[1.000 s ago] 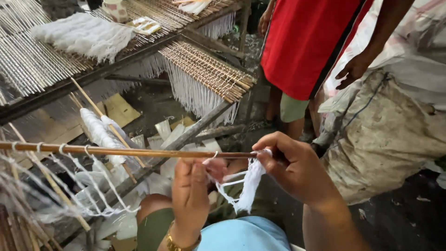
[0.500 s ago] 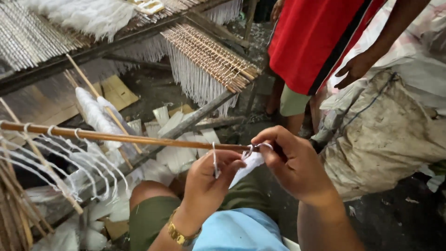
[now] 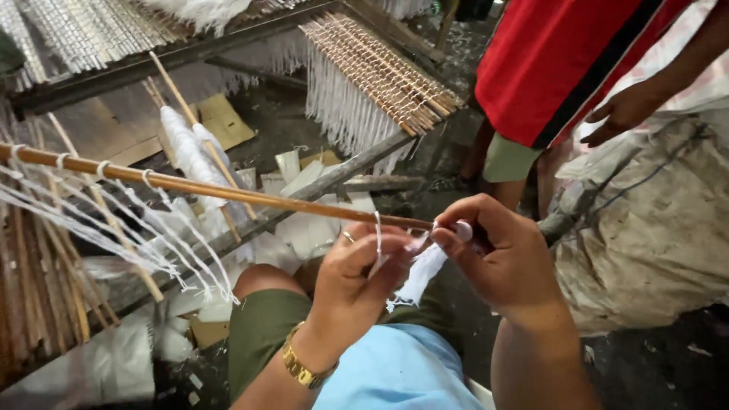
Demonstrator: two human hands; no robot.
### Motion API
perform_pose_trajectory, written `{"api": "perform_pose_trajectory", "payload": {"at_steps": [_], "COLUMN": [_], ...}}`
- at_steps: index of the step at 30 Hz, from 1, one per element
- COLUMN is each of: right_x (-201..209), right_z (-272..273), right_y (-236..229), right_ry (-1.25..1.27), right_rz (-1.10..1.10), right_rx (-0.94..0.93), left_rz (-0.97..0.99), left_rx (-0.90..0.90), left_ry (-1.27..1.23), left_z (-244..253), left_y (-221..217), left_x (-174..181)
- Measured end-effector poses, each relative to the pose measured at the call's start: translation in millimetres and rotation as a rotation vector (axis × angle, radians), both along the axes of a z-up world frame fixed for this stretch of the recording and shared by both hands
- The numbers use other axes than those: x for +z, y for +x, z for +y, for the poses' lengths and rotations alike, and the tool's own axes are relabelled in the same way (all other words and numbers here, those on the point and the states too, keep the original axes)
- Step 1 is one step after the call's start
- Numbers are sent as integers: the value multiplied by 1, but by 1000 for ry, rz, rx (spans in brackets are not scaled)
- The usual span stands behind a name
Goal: Attaching white cotton wicks to a wooden stick by tying them in a sequence for candle production.
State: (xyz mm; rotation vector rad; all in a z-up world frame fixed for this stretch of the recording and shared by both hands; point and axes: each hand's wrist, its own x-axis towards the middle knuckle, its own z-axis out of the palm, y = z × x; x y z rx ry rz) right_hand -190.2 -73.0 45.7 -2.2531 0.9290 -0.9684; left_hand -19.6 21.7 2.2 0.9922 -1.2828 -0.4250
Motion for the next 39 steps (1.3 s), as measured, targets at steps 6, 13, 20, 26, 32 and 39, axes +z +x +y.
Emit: {"api": "perform_pose_trajectory", "payload": {"at_steps": [6, 13, 20, 26, 32, 39], "right_x": [9, 21, 8, 4, -3, 1], "right_z": [5, 11, -7, -15, -26, -25], "right_y": [1, 7, 19, 28, 32, 30], "right_ry": [-51, -5, 95, 107, 54, 24], "right_rz": [-67, -14, -1, 0, 43, 52], "right_rx": [64, 182, 138, 155, 61, 33], "left_rz": [433, -195, 192, 114, 383, -20], "left_rx": [76, 60, -50, 109, -141, 230], "left_ry": [-75, 17, 119, 87, 173, 169], "left_z": [3, 2, -15, -25, -12, -1], "left_y": [5, 3, 15, 28, 60, 94], "left_x": [-6, -8, -17, -31, -29, -20]}}
